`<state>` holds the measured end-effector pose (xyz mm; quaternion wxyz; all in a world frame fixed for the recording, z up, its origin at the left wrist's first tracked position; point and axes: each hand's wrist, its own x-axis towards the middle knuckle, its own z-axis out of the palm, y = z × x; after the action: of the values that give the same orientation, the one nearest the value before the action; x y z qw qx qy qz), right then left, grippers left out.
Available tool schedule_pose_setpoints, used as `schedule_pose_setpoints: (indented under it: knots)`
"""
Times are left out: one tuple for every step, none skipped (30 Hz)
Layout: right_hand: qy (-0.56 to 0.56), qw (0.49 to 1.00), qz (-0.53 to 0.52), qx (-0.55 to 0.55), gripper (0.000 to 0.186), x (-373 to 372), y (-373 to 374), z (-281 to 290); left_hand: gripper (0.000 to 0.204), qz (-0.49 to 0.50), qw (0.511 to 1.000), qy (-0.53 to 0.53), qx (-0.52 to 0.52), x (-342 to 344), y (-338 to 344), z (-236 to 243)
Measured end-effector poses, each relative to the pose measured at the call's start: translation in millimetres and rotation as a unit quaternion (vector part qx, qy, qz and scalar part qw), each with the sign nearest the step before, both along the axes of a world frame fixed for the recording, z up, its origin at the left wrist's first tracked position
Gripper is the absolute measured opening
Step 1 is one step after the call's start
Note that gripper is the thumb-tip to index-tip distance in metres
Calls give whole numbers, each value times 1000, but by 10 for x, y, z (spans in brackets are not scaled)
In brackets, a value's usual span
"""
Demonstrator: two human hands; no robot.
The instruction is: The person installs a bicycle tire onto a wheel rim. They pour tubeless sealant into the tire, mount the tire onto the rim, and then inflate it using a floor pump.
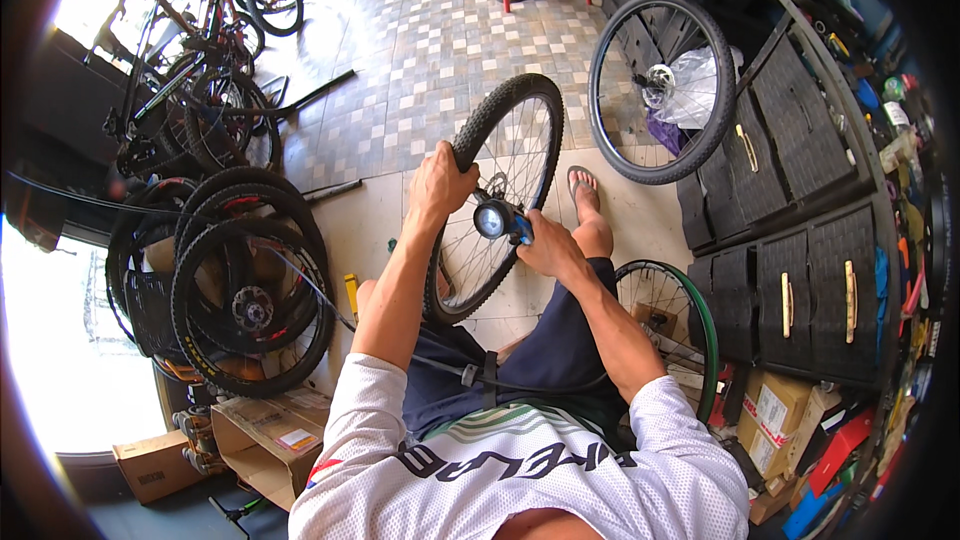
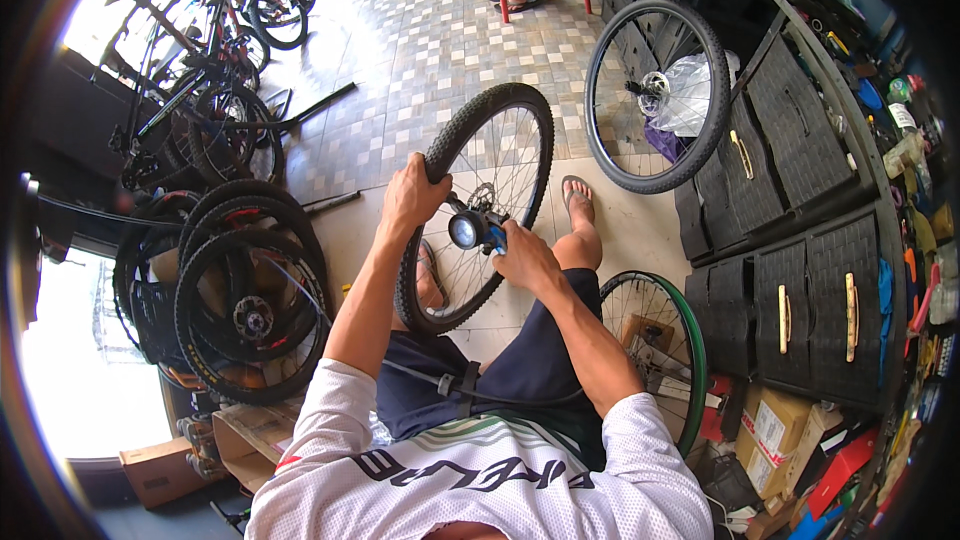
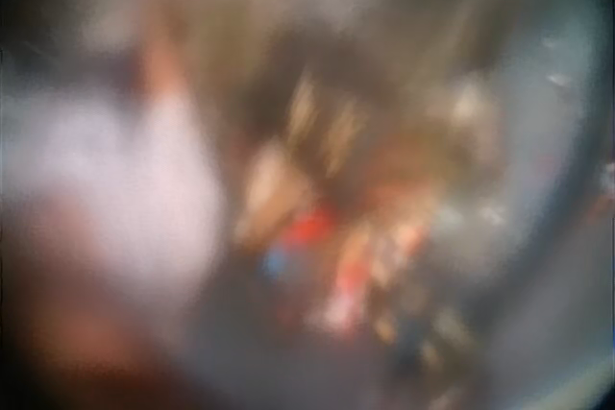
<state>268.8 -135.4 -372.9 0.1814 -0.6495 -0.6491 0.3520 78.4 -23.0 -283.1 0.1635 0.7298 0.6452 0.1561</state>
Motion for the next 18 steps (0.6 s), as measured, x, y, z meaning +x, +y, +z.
schedule_pose_setpoints:
  knots:
    - [0, 1000, 0, -4, 45, 4, 1, 24, 45, 0, 1000, -1, 0, 6, 3, 10]
    - [0, 1000, 1, -7, 45, 7, 2, 50, 45, 0, 1000, 2, -2, 10, 2, 18]
    - [0, 1000, 2, -11, 45, 8, 2, 65, 45, 0, 1000, 6, -5, 12, 0, 26]
    - [-1, 1000, 0, -14, 45, 15, 6, 56, 45, 0, 1000, 9, -8, 23, 2, 33]
    - [-2, 1000, -2, -18, 45, 21, 10, 47, 45, -1, 1000, 8, -8, 33, 1, 39]
    - [-3, 1000, -3, -22, 45, 27, 12, 38, 45, -2, 1000, 6, -8, 43, 0, 44]
    - [-3, 1000, -3, -20, 45, 22, 11, 48, 45, -1, 1000, 6, -8, 36, -3, 39]
    - [-3, 1000, -4, -17, 45, 17, 8, 59, 46, 0, 1000, 3, -4, 27, -2, 29]
    - [-3, 1000, -4, -15, 45, 11, 7, 68, 47, 1, 1000, 0, 1, 19, -1, 21]
    - [-1, 1000, -3, -18, 46, 13, 11, 61, 48, 2, 1000, -3, 6, 18, 0, 21]
    - [1, 1000, -1, -22, 47, 15, 21, 45, 47, 1, 1000, -2, 3, 15, 3, 21]
    - [3, 1000, 1, -25, 48, 15, 29, 26, 46, 0, 1000, -1, 0, 10, 8, 23]
    - [11, 1000, -1, 0, 50, 23, 32, -29, 46, -2, 1000, -1, -4, 14, 13, 20]
    - [19, 999, -2, 26, 52, 26, 36, -84, 47, -7, 1000, 0, -2, 9, 26, 15]
    - [27, 998, -3, 51, 54, 35, 39, -138, 49, -12, 1000, 1, 0, 1, 45, 13]
    - [27, 999, -1, 43, 55, 33, 36, -146, 52, -17, 1000, 2, 0, -4, 42, 17]
    - [27, 999, 1, 34, 57, 36, 50, -153, 54, -11, 1000, 11, 21, 11, 35, 13]
    - [27, 999, 2, 26, 59, 42, 73, -159, 57, -6, 999, 20, 42, 37, 30, 7]
